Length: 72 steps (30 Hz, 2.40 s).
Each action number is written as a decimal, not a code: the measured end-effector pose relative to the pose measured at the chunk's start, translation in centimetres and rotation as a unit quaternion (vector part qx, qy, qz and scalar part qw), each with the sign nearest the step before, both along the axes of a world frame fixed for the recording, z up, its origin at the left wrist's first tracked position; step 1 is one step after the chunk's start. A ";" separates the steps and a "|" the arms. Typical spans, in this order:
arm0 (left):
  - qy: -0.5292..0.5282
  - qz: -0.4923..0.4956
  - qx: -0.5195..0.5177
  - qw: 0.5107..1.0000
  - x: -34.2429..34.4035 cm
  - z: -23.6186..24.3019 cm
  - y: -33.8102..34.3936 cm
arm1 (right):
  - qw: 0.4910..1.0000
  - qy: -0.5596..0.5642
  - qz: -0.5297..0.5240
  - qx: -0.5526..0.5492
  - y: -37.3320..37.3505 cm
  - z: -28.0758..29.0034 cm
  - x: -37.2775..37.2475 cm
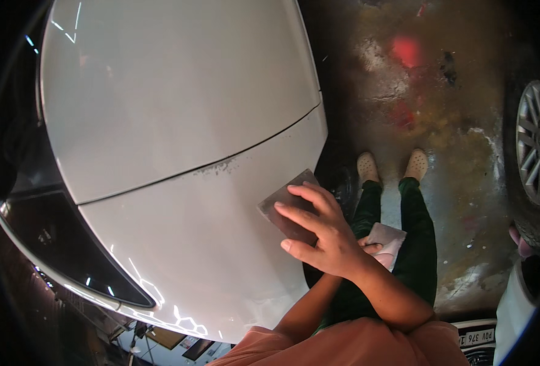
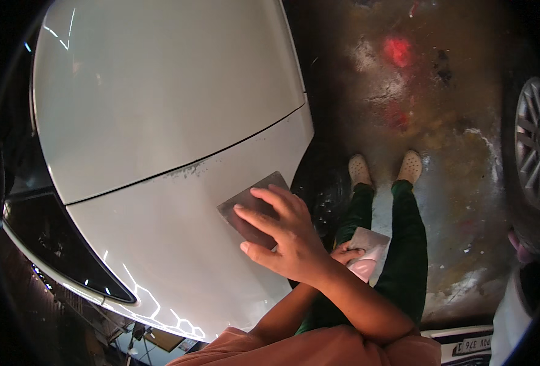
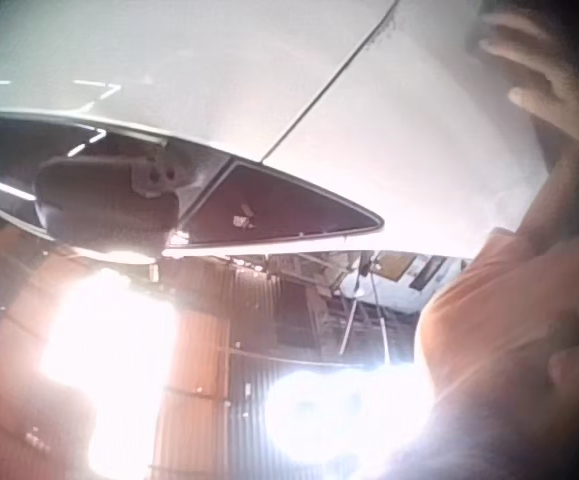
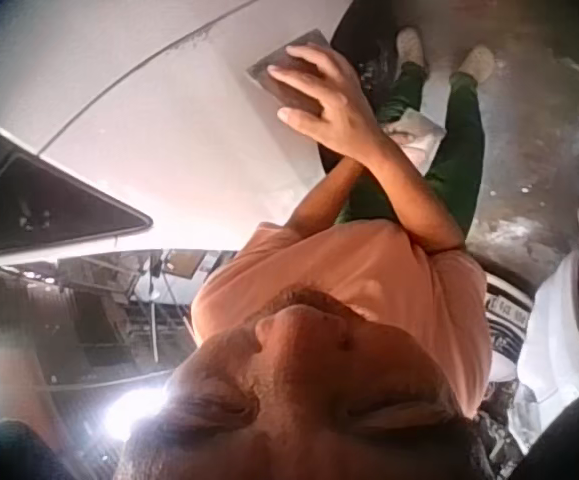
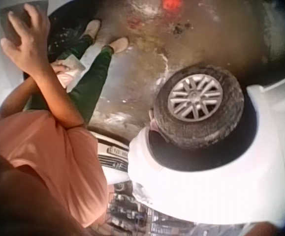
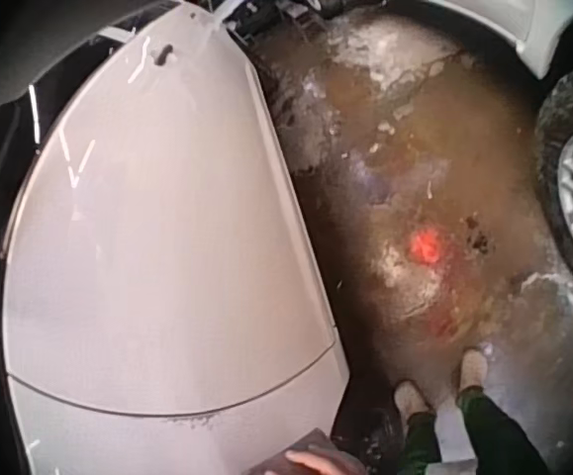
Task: The person applies body filler to several areas of a white car bumper and hood using a spreader tool, smoothing the filler over the damaged sections.
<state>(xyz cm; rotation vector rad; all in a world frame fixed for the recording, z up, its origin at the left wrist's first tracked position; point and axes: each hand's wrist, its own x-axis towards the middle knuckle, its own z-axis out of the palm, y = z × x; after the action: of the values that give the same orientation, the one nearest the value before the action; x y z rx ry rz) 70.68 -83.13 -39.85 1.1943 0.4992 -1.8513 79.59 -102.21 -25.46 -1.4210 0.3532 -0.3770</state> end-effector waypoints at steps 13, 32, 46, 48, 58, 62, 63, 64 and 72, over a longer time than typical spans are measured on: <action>0.012 -0.011 -0.027 1.000 4.4 -1.0 -0.5 | 1.000 0.017 -0.020 -0.009 1.9 -2.6 8.5; 0.000 -0.026 -0.024 0.999 4.6 -1.2 0.0 | 1.000 -0.010 0.009 -0.014 3.3 -3.9 8.0; 0.013 -0.017 -0.010 1.000 4.4 -1.8 0.4 | 1.000 -0.004 -0.029 -0.011 1.9 -6.2 8.7; -0.019 -0.063 -0.002 0.998 4.2 -2.1 0.6 | 0.999 0.000 -0.032 -0.010 1.6 -6.5 8.9; 0.020 -0.047 0.019 0.998 3.1 -3.4 1.6 | 0.999 -0.024 -0.021 -0.006 2.8 -8.2 8.5; -0.010 -0.087 -0.007 0.996 3.1 -3.7 2.4 | 0.999 -0.024 0.027 -0.002 2.4 -9.0 6.3; -0.013 -0.090 -0.006 0.996 3.0 -3.8 2.4 | 0.999 -0.020 0.029 0.003 2.0 -9.1 6.0; -0.013 -0.092 -0.004 0.996 2.9 -3.8 2.5 | 1.000 -0.015 0.009 0.004 1.6 -9.2 6.3; 0.002 -0.089 0.007 0.996 2.6 -4.2 2.5 | 0.999 -0.024 -0.044 0.003 1.4 -10.7 8.7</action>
<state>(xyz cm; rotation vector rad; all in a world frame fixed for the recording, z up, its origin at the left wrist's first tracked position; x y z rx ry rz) 73.28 -80.63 -44.07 1.2793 0.4198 -2.0026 88.30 -100.77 -36.16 -1.3916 0.3780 -0.4812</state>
